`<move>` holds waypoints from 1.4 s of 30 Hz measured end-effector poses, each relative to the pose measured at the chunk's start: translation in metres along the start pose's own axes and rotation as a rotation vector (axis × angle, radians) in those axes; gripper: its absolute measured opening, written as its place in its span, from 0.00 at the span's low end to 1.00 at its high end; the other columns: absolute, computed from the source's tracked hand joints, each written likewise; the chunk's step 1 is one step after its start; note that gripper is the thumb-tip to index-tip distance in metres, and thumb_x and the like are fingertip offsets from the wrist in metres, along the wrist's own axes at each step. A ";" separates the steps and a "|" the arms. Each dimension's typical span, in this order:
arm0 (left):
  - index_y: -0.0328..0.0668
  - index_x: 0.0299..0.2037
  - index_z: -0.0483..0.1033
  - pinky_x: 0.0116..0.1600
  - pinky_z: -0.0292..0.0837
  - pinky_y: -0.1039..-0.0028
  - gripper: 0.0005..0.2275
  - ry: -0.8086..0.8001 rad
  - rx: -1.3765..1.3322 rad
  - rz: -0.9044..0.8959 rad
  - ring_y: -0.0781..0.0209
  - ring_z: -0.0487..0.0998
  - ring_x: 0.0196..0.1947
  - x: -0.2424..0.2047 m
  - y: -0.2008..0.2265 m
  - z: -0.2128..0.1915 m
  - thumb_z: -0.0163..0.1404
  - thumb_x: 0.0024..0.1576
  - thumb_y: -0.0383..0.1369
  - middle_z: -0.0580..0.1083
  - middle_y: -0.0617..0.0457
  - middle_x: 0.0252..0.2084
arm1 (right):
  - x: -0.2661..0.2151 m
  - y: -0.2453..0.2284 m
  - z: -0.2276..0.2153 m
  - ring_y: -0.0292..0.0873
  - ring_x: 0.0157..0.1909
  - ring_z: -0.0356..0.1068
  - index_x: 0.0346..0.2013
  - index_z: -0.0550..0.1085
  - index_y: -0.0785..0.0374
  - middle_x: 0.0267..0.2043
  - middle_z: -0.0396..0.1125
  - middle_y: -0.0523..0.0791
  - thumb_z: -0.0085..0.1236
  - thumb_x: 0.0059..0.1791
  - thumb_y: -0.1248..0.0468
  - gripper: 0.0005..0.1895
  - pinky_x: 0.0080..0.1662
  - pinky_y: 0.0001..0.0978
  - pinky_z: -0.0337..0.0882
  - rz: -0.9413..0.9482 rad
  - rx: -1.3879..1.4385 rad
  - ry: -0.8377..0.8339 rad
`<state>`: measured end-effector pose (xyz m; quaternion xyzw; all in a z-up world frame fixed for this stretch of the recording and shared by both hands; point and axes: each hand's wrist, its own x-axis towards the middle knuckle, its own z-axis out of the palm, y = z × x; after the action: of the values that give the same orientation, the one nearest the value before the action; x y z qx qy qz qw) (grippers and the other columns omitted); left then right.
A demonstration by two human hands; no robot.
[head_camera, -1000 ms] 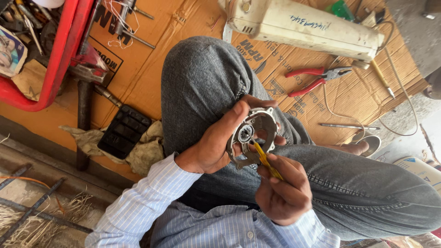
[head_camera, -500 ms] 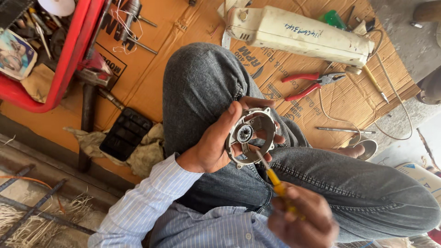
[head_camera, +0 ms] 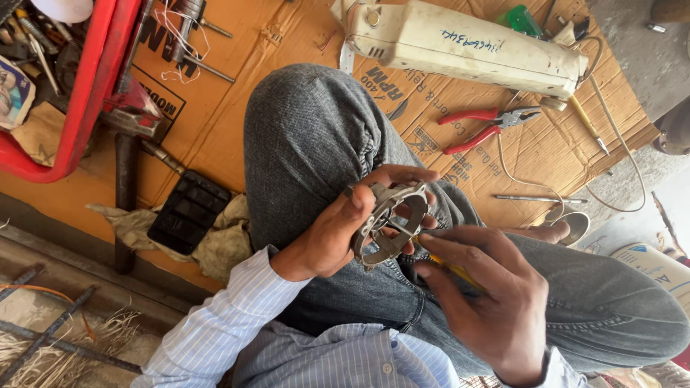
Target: The person sits on the floor and uses a screwdriver to adjust internal components of a disassembled electrical motor. They then attach a metal casing to the motor assembly and use pliers to manipulate wires.
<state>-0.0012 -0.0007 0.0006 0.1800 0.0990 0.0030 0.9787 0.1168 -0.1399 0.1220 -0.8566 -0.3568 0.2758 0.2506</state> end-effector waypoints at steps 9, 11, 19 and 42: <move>0.35 0.74 0.58 0.55 0.77 0.72 0.38 0.025 0.036 -0.011 0.61 0.73 0.59 -0.003 -0.001 -0.002 0.38 0.67 0.62 0.68 0.48 0.59 | 0.003 -0.009 0.011 0.37 0.38 0.79 0.42 0.81 0.59 0.41 0.76 0.43 0.69 0.43 0.70 0.14 0.38 0.28 0.78 -0.014 -0.059 0.027; 0.35 0.74 0.58 0.57 0.78 0.71 0.38 0.025 0.052 -0.009 0.61 0.73 0.59 -0.003 -0.001 -0.002 0.38 0.67 0.62 0.68 0.48 0.59 | 0.002 -0.010 0.011 0.37 0.38 0.79 0.42 0.81 0.58 0.40 0.75 0.43 0.70 0.42 0.71 0.14 0.38 0.29 0.78 -0.004 -0.079 0.031; 0.35 0.74 0.58 0.56 0.78 0.72 0.38 0.024 0.044 -0.008 0.61 0.73 0.59 -0.003 -0.002 -0.003 0.38 0.67 0.62 0.68 0.48 0.59 | 0.002 -0.011 0.010 0.38 0.38 0.78 0.42 0.81 0.57 0.41 0.75 0.43 0.69 0.41 0.71 0.15 0.39 0.30 0.77 -0.024 -0.107 0.031; 0.34 0.74 0.57 0.55 0.78 0.71 0.38 0.018 0.070 -0.005 0.60 0.74 0.60 -0.004 -0.002 -0.005 0.37 0.67 0.63 0.68 0.47 0.60 | 0.002 -0.011 0.011 0.38 0.38 0.78 0.42 0.82 0.57 0.41 0.75 0.43 0.69 0.41 0.71 0.15 0.38 0.30 0.77 -0.012 -0.128 0.013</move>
<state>-0.0063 -0.0014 -0.0040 0.2138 0.1082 -0.0015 0.9709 0.1059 -0.1289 0.1207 -0.8705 -0.3774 0.2454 0.1991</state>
